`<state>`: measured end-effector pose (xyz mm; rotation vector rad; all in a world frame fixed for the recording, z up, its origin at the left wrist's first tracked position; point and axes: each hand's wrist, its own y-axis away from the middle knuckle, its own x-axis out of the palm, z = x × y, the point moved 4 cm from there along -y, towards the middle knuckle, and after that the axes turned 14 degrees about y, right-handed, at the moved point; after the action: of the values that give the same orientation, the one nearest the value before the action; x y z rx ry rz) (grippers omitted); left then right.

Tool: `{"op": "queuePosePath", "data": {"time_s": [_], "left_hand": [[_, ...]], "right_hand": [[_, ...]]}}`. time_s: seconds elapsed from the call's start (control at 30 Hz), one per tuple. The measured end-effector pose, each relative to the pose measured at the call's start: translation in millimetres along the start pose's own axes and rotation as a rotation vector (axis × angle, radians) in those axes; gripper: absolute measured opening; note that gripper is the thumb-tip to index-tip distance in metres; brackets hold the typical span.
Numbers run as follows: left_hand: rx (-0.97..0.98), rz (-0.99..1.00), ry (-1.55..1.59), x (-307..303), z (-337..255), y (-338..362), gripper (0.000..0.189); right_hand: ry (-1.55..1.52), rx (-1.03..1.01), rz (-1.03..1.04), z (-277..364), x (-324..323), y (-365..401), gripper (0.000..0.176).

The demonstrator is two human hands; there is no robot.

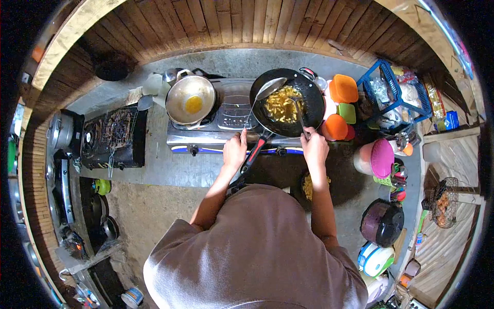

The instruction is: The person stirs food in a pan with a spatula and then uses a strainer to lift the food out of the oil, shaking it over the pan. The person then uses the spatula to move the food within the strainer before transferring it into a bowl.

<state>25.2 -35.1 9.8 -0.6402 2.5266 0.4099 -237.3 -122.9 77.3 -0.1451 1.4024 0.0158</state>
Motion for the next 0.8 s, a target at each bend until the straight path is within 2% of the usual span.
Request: {"op": "queuePosePath", "data": {"time_s": [0.43,0.8], "left_hand": [[0.009,-0.099,0.014,2.3,-0.2,-19.1,0.058],[-0.061,-0.065,0.118,12.9,9.3,-28.2,0.07]], "right_hand": [[0.075,-0.049,0.033,16.5,4.2,-48.7,0.024],[0.052,-0.032,0.017,12.6,2.0,-54.1,0.024]]}}
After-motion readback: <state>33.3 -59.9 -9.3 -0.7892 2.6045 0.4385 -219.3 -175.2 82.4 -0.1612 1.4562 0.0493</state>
